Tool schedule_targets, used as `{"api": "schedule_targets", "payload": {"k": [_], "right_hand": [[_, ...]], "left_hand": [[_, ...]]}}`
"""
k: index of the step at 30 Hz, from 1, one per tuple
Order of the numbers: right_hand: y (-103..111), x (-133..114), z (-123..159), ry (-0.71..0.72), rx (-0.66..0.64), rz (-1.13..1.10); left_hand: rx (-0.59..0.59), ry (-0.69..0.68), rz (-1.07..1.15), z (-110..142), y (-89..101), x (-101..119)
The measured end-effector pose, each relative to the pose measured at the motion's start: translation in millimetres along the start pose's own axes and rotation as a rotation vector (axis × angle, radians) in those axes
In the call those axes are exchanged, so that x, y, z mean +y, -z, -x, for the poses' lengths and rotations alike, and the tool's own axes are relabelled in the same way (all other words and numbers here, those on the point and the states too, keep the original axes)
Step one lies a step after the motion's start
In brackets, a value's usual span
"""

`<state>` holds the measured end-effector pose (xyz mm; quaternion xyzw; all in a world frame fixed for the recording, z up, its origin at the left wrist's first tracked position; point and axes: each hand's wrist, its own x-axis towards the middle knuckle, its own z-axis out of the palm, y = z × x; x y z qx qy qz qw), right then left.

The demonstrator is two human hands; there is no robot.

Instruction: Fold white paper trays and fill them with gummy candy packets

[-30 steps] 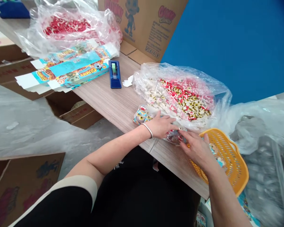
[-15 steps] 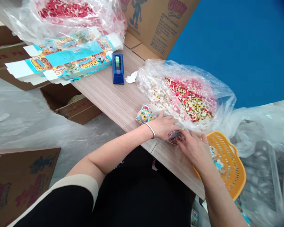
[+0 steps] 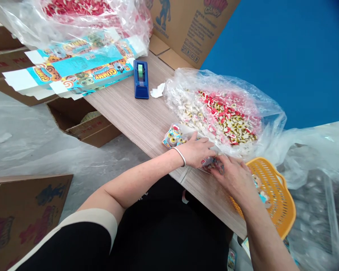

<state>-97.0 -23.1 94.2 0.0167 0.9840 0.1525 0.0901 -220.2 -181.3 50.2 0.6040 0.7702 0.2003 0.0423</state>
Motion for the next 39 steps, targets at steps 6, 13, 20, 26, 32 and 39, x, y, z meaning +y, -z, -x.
{"api": "schedule_targets", "payload": {"k": [6, 13, 20, 26, 32, 39], "right_hand": [[8, -8, -5, -0.061, -0.018, 0.059], [6, -4, -4, -0.058, -0.007, -0.002], [10, -9, -5, -0.089, -0.017, 0.059], [10, -12, -8, -0.081, -0.044, 0.107], [8, -9, -6, -0.084, -0.023, 0.112], [10, -5, -5, -0.054, -0.025, 0.054]], "left_hand": [[0.019, -0.004, -0.010, -1, -3.5, -1], [0.024, -0.005, 0.005, 0, -2.3, 0], [0.025, -0.009, 0.007, 1, -0.3, 0], [0.037, -0.014, 0.008, 1, -1.5, -1], [0.052, -0.022, -0.009, 1, -4.1, -2], [0.080, -0.038, -0.011, 2, -6.8, -4]]}}
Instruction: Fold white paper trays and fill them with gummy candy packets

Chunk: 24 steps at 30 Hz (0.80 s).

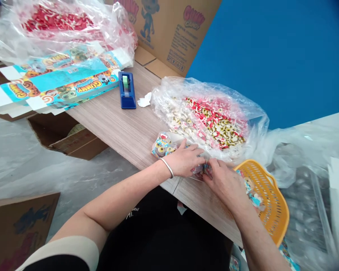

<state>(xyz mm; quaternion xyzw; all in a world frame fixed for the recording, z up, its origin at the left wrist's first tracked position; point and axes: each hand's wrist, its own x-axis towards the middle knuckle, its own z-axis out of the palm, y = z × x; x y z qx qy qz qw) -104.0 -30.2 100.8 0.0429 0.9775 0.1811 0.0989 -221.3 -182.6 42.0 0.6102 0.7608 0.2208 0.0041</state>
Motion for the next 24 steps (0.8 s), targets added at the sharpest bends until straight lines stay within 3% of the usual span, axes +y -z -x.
{"api": "schedule_targets", "payload": {"k": [6, 15, 20, 24], "right_hand": [[6, 9, 9, 0.098, -0.011, -0.119], [0, 3, 14, -0.027, 0.057, -0.217], [-4, 8, 21, -0.049, 0.144, -0.351], [-1, 13, 44, -0.096, 0.278, -0.453]], "left_hand": [[-0.019, 0.001, 0.004, 2, 4.6, 0], [-0.169, 0.047, 0.018, -2, 13.8, -2], [-0.262, 0.098, -0.014, -7, 23.4, -2], [-0.305, 0.105, -0.050, -13, 27.9, 2]]}}
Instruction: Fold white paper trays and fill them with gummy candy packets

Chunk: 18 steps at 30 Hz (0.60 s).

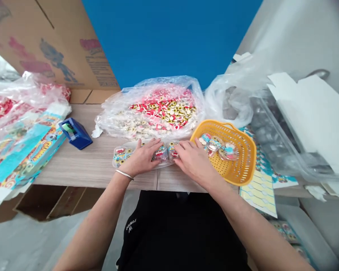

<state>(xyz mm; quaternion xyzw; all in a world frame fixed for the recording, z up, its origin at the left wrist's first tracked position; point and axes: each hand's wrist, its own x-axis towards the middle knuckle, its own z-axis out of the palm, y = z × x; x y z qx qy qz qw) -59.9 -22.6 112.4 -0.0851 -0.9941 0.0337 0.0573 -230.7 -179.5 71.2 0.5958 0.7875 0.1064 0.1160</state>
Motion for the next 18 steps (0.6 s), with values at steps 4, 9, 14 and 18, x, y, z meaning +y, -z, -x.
{"api": "schedule_targets", "payload": {"k": [4, 9, 14, 18], "right_hand": [[5, 0, 37, -0.041, 0.128, -0.114], [-5, -3, 85, -0.079, 0.243, -0.280], [-20, -5, 113, -0.128, 0.316, -0.374], [-28, -7, 120, -0.120, 0.367, -0.399]], "left_hand": [[-0.030, 0.032, -0.016, -4, 4.0, 5], [-0.084, 0.072, 0.005, -9, 9.6, 5], [-0.096, 0.068, 0.005, -14, 15.4, 6], [-0.109, -0.007, -0.017, -16, 16.9, 5]]}}
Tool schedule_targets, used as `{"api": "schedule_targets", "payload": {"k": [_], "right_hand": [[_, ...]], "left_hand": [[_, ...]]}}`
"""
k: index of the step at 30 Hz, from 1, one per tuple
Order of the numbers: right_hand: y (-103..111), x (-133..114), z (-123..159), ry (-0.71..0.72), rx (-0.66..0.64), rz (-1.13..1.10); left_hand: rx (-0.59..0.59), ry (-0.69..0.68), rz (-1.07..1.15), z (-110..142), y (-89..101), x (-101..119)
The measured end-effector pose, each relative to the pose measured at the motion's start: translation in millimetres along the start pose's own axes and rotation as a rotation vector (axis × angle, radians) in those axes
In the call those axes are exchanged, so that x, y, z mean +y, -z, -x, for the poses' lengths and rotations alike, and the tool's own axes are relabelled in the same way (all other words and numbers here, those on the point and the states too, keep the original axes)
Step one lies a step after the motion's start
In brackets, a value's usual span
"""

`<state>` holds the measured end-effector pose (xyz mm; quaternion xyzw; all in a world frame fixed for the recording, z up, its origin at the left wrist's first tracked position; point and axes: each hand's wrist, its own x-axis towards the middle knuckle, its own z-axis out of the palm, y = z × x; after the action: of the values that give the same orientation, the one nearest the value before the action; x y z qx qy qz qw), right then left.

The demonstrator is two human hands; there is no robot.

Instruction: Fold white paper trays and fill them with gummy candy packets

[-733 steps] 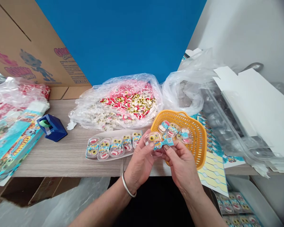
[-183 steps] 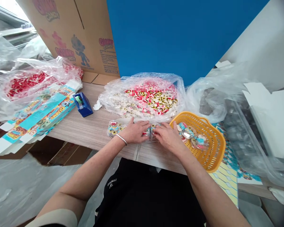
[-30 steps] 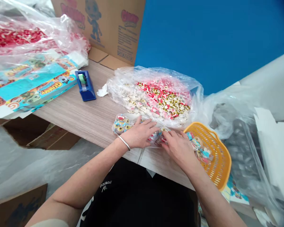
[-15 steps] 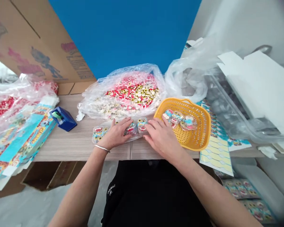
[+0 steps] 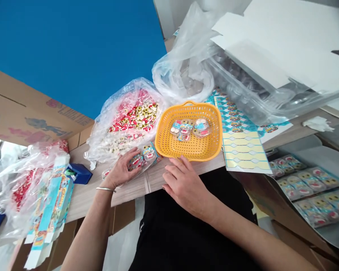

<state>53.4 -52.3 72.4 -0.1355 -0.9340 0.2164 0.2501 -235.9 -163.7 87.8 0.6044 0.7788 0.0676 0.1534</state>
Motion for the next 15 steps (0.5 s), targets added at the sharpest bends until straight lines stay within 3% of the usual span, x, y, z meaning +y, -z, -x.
{"api": "schedule_targets", "payload": {"k": [15], "right_hand": [[-3, 2, 2, 0.030, 0.040, -0.049]], "left_hand": [[0.134, -0.108, -0.034, -17, -5.4, -16]]}}
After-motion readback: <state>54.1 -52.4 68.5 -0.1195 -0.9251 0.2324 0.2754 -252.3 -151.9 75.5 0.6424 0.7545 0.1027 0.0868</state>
